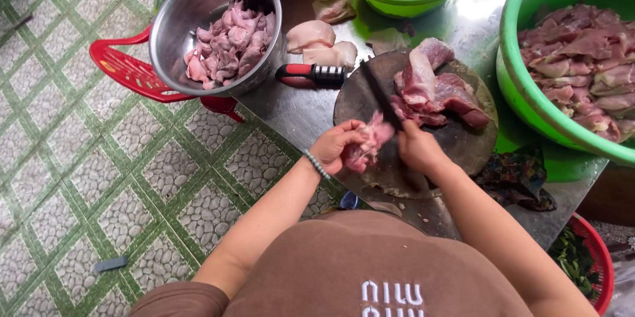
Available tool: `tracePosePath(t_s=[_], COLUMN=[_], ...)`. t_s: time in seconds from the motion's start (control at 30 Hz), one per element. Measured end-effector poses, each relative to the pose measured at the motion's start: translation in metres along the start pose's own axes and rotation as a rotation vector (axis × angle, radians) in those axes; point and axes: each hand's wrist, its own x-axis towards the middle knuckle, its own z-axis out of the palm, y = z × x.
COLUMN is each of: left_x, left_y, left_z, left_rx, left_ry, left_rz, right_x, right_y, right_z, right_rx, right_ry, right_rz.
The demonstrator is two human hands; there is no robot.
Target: The person retrieves pieces of raw meat from a plastic bag and places them on a wooden cutting board. They then use a large knife to slice the meat into smaller pieces, occasionally moving the cut portions aside on the board.
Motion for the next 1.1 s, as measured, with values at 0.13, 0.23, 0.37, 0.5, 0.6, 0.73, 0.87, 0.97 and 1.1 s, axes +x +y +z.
tracePosePath(t_s=[0.13, 0.23, 0.37, 0.5, 0.6, 0.73, 0.87, 0.97, 1.1], left_x=[0.035, 0.042, 0.021, 0.006, 0.003, 0.037, 0.015, 0.026, 0.065], left_y=[-0.023, -0.049, -0.046, -0.031, -0.038, -0.067, -0.008, -0.010, -0.038], left_z=[-0.010, -0.028, -0.018, 0.004, 0.021, -0.038, -0.027, -0.034, -0.048], left_rx=[-0.033, 0.397, 0.841, 1.042, 0.924, 0.406, -0.233, -0.341, -0.358], left_ry=[0.148, 0.468, 0.669, 0.645, 0.564, 0.414, 0.127, -0.004, 0.117], left_rz=[0.115, 0.160, 0.291, 0.364, 0.226, 0.184, 0.213, 0.269, 0.358], right_x=[-0.042, -0.080, -0.117, -0.105, -0.051, -0.016, -0.035, -0.057, -0.078], right_y=[-0.016, -0.047, -0.050, -0.023, -0.019, -0.037, -0.012, -0.002, -0.006], right_z=[-0.026, -0.050, -0.056, -0.015, 0.025, 0.024, -0.007, -0.019, -0.024], right_rx=[-0.047, -0.099, -0.181, -0.187, -0.103, 0.021, 0.046, -0.031, -0.069], right_ry=[0.075, 0.041, -0.088, -0.275, -0.257, -0.162, -0.066, -0.078, -0.060], right_rz=[0.083, 0.099, 0.048, 0.001, -0.002, -0.062, 0.066, 0.127, 0.190])
